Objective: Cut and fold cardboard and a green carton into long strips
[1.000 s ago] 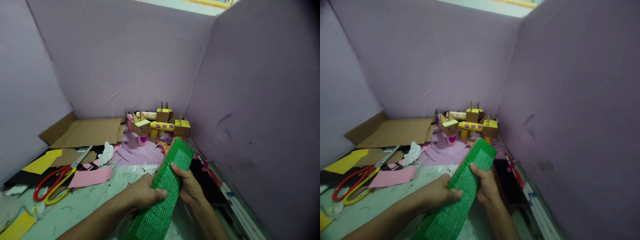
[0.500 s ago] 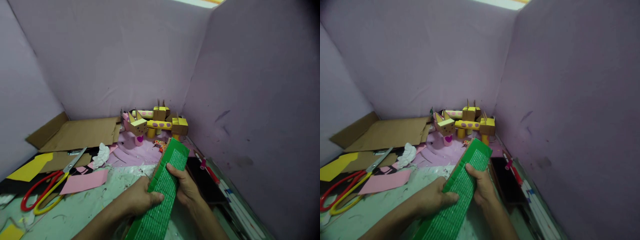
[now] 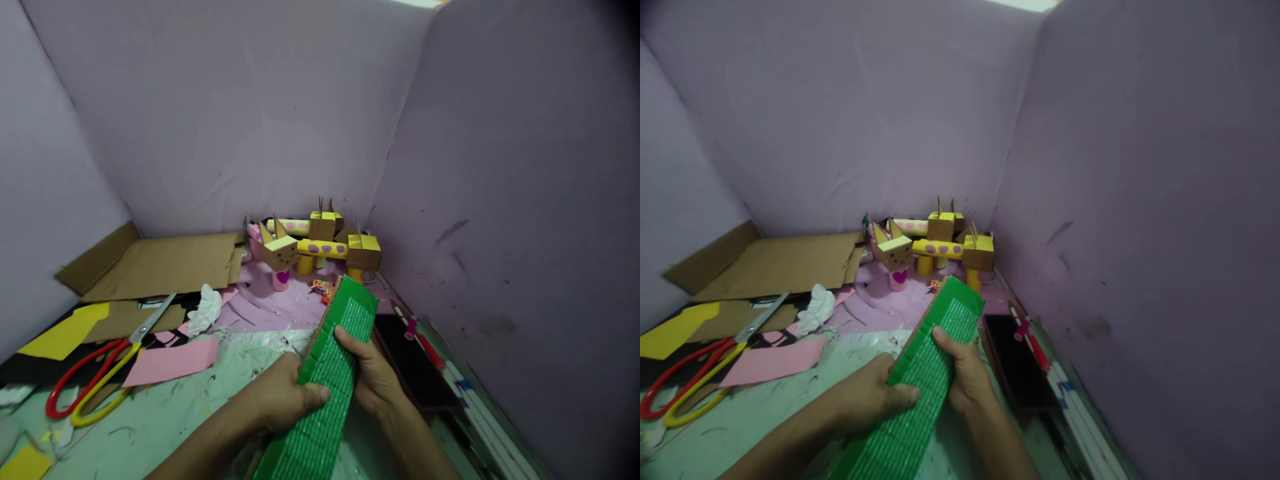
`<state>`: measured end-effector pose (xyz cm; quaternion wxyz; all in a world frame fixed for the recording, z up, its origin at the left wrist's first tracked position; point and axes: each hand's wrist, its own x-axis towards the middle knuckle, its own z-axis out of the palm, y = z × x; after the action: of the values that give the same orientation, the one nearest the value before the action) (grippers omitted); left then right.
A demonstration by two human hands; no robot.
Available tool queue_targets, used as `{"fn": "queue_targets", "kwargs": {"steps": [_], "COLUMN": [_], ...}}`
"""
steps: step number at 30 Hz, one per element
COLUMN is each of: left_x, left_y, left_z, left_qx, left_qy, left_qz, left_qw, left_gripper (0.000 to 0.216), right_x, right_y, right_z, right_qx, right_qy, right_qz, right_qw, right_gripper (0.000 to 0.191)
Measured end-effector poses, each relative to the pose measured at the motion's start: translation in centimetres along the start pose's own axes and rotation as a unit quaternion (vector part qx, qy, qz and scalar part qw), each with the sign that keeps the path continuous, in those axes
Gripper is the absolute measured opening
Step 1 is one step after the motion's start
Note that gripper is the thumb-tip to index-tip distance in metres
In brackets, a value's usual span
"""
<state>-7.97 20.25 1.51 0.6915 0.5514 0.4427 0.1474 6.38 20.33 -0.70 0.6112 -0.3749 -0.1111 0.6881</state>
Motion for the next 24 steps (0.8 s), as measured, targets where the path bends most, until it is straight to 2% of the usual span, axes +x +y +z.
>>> {"fn": "queue_targets", "kwargs": {"steps": [7,16,24], "left_x": [-0.05,-0.22,0.04], "left_y": [-0.03,-0.17,-0.59], "left_z": [-0.13,-0.22,-0.43], "left_qx": [0.013,0.014,0.028], "left_qy": [0.006,0.0,0.01], "left_qz": [0.002,0.01,0.002], "left_qw": [1.0,1.0,1.0], "left_gripper": [0.015,0.015,0.017], "right_x": [-0.02,0.03,-0.02], "right_y": [0.3,0.59,0.6], "right_z": [-0.07,-0.07,0.01], "right_qx": [0.026,0.006,0.021], "right_qy": [0.017,0.017,0.031], "right_qz": [0.016,0.014,0.035], "right_qw": [0.999,1.0,0.999], "right_gripper": [0.039,0.031,0.034]}}
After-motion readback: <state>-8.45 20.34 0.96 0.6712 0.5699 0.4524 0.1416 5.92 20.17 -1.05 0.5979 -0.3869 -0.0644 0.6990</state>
